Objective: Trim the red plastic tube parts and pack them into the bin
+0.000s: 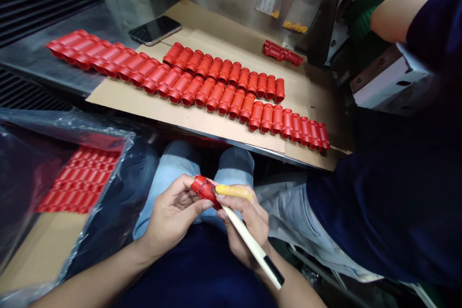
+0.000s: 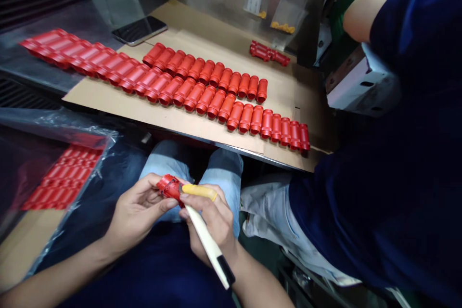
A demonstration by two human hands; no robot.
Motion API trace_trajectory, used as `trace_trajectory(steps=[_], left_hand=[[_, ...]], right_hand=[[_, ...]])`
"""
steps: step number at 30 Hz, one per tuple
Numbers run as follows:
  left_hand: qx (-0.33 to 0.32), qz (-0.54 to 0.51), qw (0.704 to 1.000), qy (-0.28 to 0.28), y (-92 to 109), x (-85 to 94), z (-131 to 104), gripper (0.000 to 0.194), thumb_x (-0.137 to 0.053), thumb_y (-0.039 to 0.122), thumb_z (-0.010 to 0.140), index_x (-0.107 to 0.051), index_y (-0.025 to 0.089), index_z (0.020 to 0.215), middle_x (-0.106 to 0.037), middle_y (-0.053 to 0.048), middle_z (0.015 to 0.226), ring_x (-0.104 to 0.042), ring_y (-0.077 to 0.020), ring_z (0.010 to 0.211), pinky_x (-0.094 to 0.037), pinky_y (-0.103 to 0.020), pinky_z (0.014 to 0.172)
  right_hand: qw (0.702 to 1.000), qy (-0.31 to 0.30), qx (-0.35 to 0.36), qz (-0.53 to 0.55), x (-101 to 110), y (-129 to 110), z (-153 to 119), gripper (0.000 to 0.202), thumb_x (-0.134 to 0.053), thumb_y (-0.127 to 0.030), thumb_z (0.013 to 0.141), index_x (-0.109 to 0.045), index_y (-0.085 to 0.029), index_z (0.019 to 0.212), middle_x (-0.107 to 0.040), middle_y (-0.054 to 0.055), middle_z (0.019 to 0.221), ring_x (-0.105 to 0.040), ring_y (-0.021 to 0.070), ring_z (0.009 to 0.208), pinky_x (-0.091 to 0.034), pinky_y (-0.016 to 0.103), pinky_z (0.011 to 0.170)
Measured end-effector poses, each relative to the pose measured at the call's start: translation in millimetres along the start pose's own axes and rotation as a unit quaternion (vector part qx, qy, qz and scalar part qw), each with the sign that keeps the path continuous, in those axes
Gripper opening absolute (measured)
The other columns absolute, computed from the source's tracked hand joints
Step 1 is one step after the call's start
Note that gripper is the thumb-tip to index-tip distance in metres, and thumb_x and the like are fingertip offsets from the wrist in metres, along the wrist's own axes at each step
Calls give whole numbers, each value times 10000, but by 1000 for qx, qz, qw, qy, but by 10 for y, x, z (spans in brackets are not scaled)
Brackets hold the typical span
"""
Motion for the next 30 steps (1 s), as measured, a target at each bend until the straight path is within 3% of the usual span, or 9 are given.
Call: trace_trajectory(steps=[6,10,12,15,17,21,25,28,30], left_hand=[[-4,8,1000,11,-8,0,12,169,-899,130,877,-766,184,965,-843,-56,963,-826,-176,884,-665,-207,833],[7,1,1000,3,-35,16,29,156,-888,136,896,-757,188,963,-808,-29,898,-799,-143,846,-642,-178,819],[27,-31,999,-12,-44,18,33,196,-881,159,914,-743,213,1043,-815,-32,932,-801,-156,866,-647,-210,830],[95,-113,987,-56,-59,-9,29,344,-846,251,965,-682,284,1266,-831,-75,1054,-811,-231,939,-670,-324,837],[143,-151,976,-68,-61,-20,22,398,-801,312,1000,-658,300,1371,-817,-120,1160,-805,-252,908,-664,-343,788],[223,-179,956,-71,-85,-16,11,448,-779,361,1005,-733,251,1437,-785,-157,1207,-744,-200,742,-609,-288,661],[279,-191,937,-91,-135,-13,-11,498,-792,439,996,-779,204,1435,-797,-181,1185,-687,-163,712,-570,-255,645],[249,-236,935,-89,-128,3,13,859,-803,797,827,-800,152,1396,-671,-252,1503,-692,-189,808,-587,-275,669],[199,-238,948,-73,-107,33,53,909,-905,787,699,-814,153,1345,-655,-246,1528,-673,-170,807,-594,-269,694]], right_hand=[[999,-25,-29,8,10,54,-3,295,-658,-146,1045,-697,-241,1321,-781,120,1290,-740,292,1177,-652,489,1015],[997,-78,20,-13,11,68,49,273,-652,-130,1050,-683,-196,1313,-775,153,1252,-717,295,1220,-656,488,1009],[998,-57,20,-9,71,102,74,234,-648,-171,1072,-693,-199,1300,-785,152,1229,-729,291,1208,-658,490,1006],[992,62,-85,65,271,252,90,163,-651,-277,1104,-695,-229,1253,-795,120,1164,-789,255,1090,-676,447,953],[975,105,-141,134,361,329,86,128,-664,-312,1104,-703,-225,1189,-785,96,1085,-807,209,893,-690,375,819],[953,26,-240,184,300,401,95,173,-725,-363,1059,-745,-191,1052,-733,31,872,-687,116,578,-595,228,530],[879,-74,-402,245,69,505,15,346,-817,-505,972,-742,-174,1044,-696,-26,709,-584,70,445,-450,135,379],[839,-88,-456,282,-47,530,-46,449,-855,-587,910,-673,-178,876,-665,-44,605,-559,75,390,-421,137,341],[844,-87,-456,269,-71,511,-65,451,-826,-590,936,-644,-189,843,-675,-42,604,-563,81,381,-438,152,345]])
Point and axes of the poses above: each hand's wrist, its own z-axis towards the middle knuckle, its own x-axis out of the back of the hand, y = z × x, the point moved 5 cm from there along z, towards the middle knuckle
